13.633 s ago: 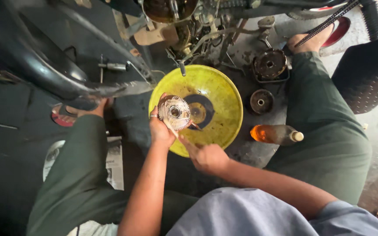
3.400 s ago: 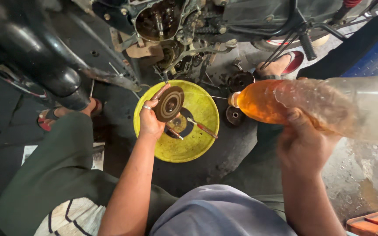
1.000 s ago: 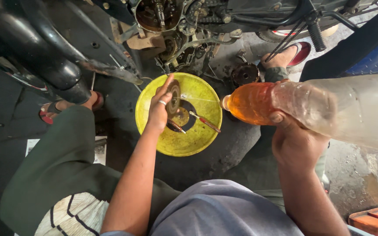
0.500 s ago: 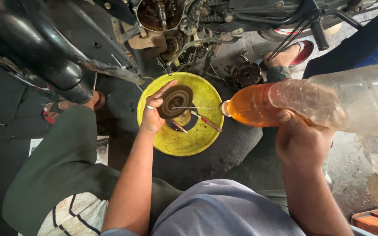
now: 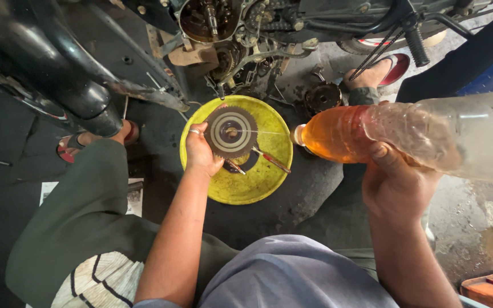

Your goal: The person sits on the floor and cleans disassembled motorcycle engine parts. They pour an orange liquid from a plastic bottle onto small metal components and a gear, then scrub them with a toothbrush over a yellow basin. The person places cleaned parts onto a newspaper and repeats the process on additional components.

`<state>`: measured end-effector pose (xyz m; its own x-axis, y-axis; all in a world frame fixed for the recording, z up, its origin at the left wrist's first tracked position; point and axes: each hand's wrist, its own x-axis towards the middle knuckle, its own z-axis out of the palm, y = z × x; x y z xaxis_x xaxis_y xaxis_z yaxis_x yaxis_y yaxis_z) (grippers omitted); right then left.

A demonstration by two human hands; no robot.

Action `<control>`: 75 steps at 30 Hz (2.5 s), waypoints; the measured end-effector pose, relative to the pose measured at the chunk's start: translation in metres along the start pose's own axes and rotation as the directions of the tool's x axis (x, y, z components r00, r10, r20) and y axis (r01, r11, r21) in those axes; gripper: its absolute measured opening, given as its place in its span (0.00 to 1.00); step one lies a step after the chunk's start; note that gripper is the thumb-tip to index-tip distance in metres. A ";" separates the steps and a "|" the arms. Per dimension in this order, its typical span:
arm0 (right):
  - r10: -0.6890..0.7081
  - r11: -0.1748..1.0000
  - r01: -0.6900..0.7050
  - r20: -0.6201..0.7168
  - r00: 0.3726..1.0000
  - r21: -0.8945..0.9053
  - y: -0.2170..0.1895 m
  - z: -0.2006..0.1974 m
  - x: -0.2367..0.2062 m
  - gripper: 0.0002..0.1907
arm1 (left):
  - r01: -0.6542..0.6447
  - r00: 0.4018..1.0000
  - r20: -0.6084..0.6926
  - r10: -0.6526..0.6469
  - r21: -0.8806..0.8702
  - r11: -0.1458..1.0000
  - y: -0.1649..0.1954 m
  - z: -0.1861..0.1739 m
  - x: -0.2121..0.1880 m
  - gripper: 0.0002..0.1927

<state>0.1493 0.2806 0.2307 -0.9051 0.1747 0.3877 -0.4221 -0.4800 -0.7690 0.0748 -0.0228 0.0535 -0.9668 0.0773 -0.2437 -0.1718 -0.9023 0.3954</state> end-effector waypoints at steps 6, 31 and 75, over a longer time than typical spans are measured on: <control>-0.020 0.999 0.019 -0.025 0.999 -0.044 0.004 -0.006 -0.002 0.27 | 0.034 0.994 -0.107 -0.029 0.040 0.999 -0.005 -0.018 0.008 0.30; 0.006 1.000 -0.006 -0.094 0.996 0.004 0.001 0.006 -0.004 0.32 | -0.215 0.954 0.286 0.093 0.433 0.875 0.002 -0.010 0.000 0.35; 0.017 0.996 -0.023 -0.069 0.997 -0.085 0.021 0.007 -0.001 0.30 | 0.003 1.000 0.028 -0.005 0.077 0.997 -0.020 -0.019 0.002 0.33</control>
<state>0.1416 0.2650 0.2180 -0.9134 0.2259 0.3385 -0.4043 -0.4091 -0.8180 0.0801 -0.0128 0.0284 -0.9707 0.0936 -0.2212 -0.1888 -0.8667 0.4617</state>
